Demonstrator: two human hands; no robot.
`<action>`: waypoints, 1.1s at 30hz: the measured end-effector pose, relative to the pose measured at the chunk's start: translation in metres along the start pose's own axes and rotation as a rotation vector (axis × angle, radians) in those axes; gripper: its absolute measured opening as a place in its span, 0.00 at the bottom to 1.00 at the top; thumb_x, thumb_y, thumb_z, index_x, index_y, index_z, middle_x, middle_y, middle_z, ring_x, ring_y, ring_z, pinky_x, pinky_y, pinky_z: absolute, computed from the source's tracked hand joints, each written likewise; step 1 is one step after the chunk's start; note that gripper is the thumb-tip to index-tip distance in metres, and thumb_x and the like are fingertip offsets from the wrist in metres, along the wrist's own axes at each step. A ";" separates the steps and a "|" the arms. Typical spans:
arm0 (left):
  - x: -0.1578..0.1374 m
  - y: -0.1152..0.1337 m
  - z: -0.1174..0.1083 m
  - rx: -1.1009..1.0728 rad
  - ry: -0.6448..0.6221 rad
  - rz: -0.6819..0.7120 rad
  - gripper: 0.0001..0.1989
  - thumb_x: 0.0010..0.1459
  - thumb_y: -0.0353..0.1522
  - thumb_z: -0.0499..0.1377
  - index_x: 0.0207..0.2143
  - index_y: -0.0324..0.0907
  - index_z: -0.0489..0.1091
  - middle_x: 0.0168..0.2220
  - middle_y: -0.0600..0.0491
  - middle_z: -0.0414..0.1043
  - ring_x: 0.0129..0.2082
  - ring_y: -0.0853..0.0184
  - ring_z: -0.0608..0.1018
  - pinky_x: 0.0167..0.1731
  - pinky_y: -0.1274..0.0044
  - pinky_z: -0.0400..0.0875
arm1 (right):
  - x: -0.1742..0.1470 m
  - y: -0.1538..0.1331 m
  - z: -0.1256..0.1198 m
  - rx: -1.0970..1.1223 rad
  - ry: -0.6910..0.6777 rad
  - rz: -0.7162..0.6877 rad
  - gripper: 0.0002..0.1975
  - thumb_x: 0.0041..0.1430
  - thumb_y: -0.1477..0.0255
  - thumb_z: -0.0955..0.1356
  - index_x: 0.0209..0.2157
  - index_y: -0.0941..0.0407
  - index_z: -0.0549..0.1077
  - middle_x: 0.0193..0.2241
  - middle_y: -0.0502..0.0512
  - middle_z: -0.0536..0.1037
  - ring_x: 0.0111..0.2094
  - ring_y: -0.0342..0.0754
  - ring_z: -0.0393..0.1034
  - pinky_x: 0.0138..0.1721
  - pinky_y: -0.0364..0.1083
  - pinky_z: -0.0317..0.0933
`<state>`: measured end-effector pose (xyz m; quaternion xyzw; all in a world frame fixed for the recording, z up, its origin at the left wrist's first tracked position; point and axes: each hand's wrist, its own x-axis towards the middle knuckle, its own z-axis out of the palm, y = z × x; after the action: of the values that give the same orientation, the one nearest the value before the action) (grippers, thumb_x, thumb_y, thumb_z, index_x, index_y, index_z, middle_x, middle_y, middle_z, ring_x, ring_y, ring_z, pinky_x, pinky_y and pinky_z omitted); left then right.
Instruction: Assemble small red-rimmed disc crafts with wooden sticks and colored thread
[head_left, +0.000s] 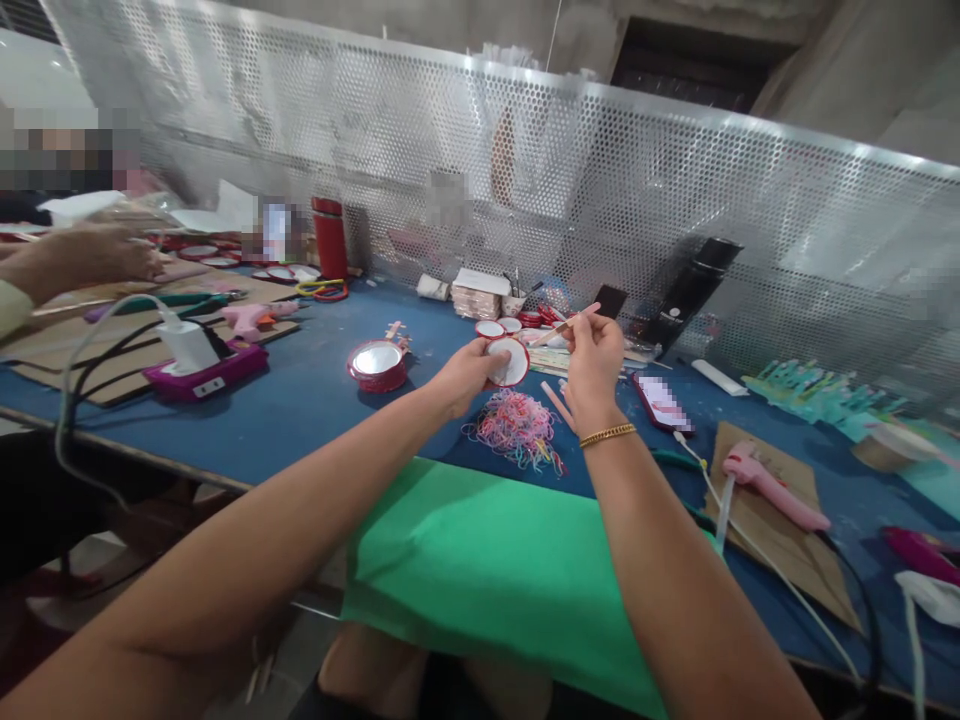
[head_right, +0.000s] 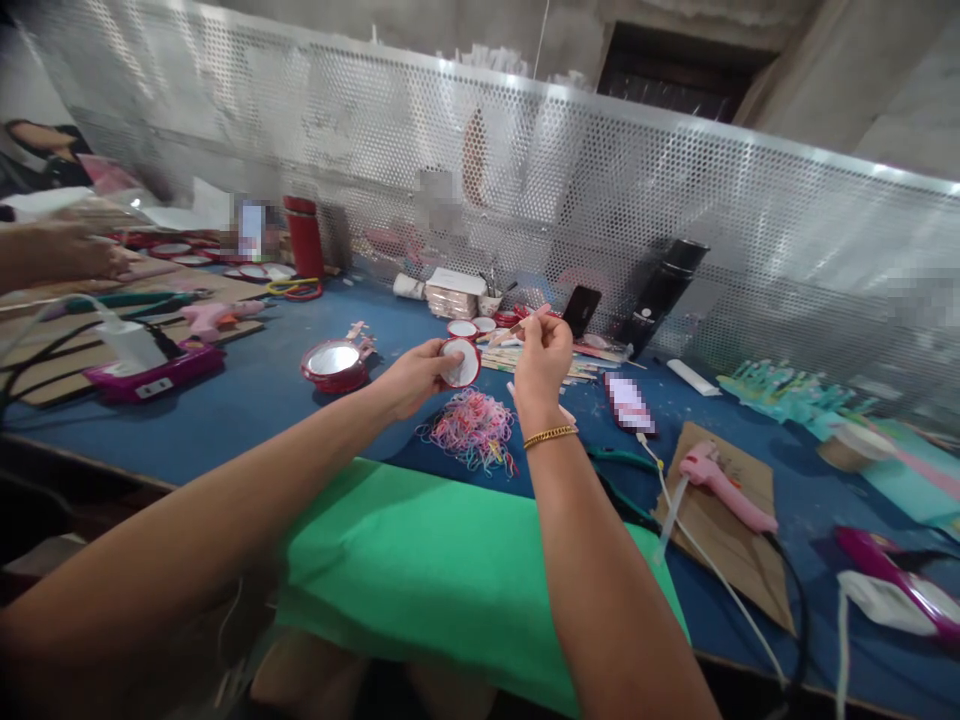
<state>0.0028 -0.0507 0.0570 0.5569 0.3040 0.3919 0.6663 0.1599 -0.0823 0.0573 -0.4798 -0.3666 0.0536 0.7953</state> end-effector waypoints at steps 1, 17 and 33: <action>0.000 0.000 0.000 0.046 0.018 0.024 0.04 0.57 0.27 0.59 0.35 0.40 0.67 0.29 0.52 0.71 0.31 0.70 0.73 0.30 0.79 0.69 | -0.002 -0.001 0.001 -0.007 -0.007 -0.003 0.10 0.58 0.63 0.66 0.34 0.55 0.65 0.29 0.50 0.73 0.31 0.42 0.70 0.35 0.44 0.65; 0.003 -0.009 -0.004 0.279 -0.076 0.214 0.12 0.55 0.26 0.60 0.39 0.41 0.60 0.38 0.52 0.70 0.31 0.68 0.75 0.26 0.76 0.76 | -0.010 -0.014 0.005 -0.071 -0.101 -0.115 0.07 0.57 0.66 0.67 0.31 0.54 0.66 0.26 0.49 0.73 0.29 0.43 0.70 0.35 0.45 0.65; 0.007 -0.013 -0.004 0.282 -0.068 0.234 0.13 0.54 0.26 0.62 0.37 0.40 0.60 0.37 0.51 0.70 0.31 0.69 0.76 0.28 0.73 0.78 | -0.020 -0.019 0.009 -0.088 -0.208 -0.242 0.06 0.59 0.66 0.67 0.32 0.53 0.67 0.27 0.48 0.74 0.30 0.43 0.71 0.36 0.45 0.66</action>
<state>0.0054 -0.0439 0.0438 0.6894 0.2664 0.4012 0.5411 0.1346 -0.0947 0.0646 -0.4585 -0.5040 -0.0092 0.7319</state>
